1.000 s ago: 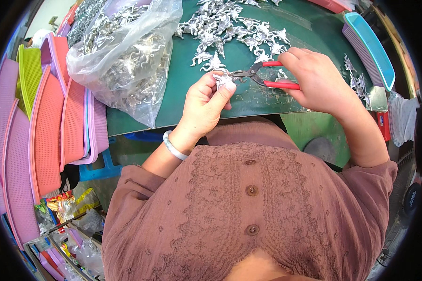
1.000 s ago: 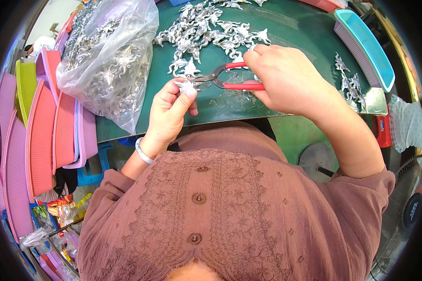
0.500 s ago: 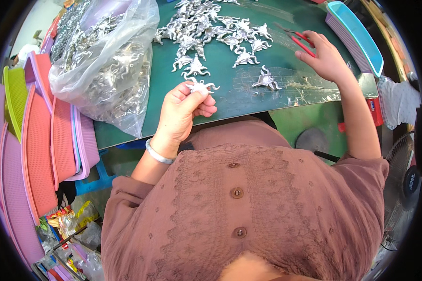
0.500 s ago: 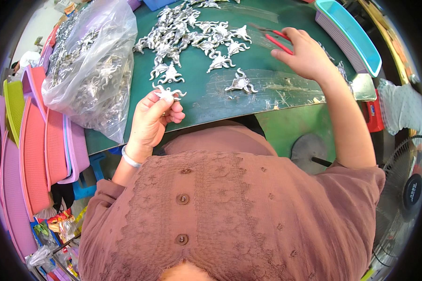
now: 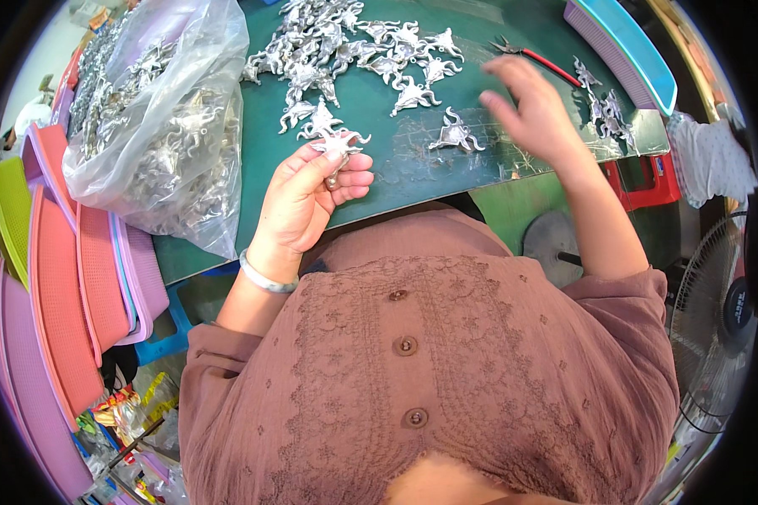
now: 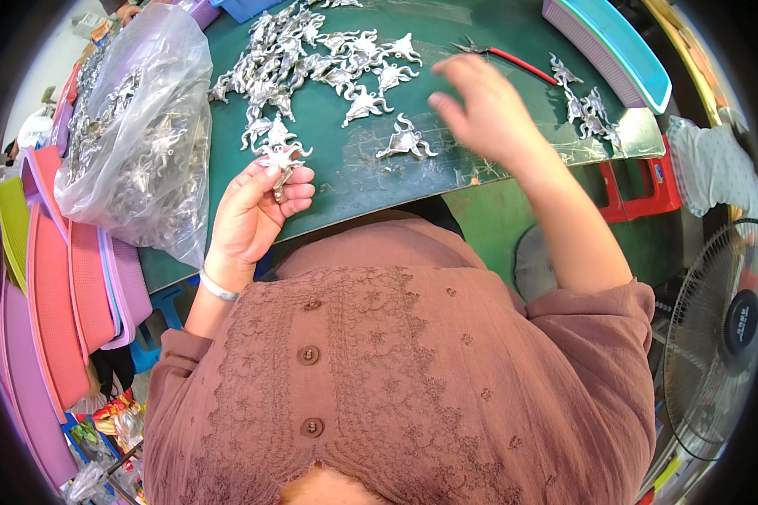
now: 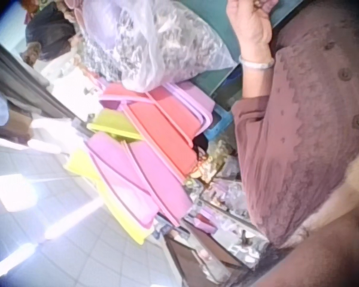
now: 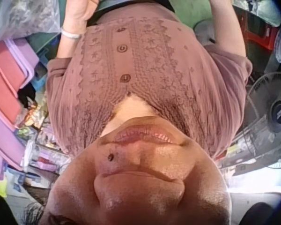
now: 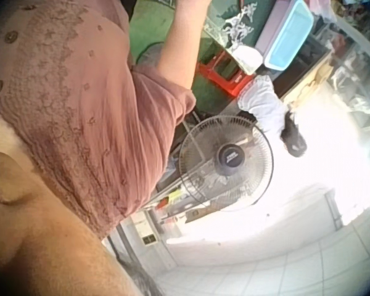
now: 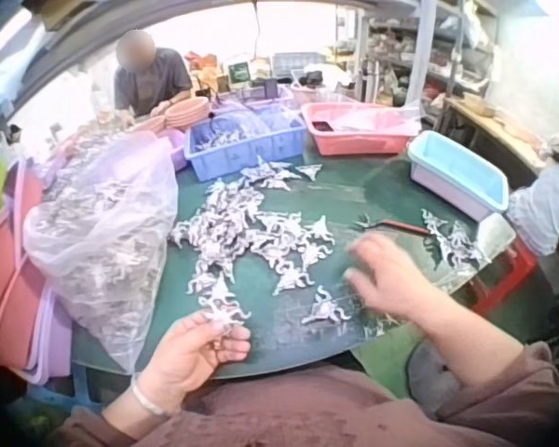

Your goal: The person uses red-handled pliers to trim small silver metal pieces on a green workbench. They pick up the metal parts, cut off excess material, and place the finished pieces into a plastic bag.

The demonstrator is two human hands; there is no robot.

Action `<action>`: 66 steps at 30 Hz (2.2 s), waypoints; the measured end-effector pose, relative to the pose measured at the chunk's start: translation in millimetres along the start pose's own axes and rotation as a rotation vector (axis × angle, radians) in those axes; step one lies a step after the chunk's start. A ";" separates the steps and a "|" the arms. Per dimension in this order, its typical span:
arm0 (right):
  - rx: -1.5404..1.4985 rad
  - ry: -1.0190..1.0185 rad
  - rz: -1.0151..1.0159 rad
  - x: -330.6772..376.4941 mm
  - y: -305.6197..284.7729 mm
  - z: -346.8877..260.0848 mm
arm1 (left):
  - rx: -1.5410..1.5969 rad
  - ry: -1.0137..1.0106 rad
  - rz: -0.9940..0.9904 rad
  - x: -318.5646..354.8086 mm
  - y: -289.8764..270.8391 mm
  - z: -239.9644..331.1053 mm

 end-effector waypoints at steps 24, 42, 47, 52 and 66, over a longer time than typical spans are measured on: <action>-0.344 -0.181 -0.433 -11.1 8.5 -63.7 | 0.064 0.016 -0.048 -11.6 11.2 -1.8; -1.154 0.371 -0.750 -51.1 60.8 -77.8 | 0.108 0.259 0.184 -22.1 8.0 5.2; -1.498 0.426 -0.706 -29.6 69.9 -78.3 | 0.159 0.274 0.210 -24.8 5.2 3.5; -1.423 0.389 -0.641 -33.7 68.3 -78.1 | 0.129 0.266 0.188 -23.7 9.3 5.8; -1.369 0.387 -0.642 -36.6 65.3 -74.2 | 0.215 0.301 0.034 -23.4 5.3 12.1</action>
Point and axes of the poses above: each hand's wrist, its own x-axis away from the middle knuckle, its own y-axis out of the palm, z = x × y, the point moved 5 cm from there along -x, towards the middle knuckle, and after that the axes turned 9 degrees about y, right-handed, at the moved point
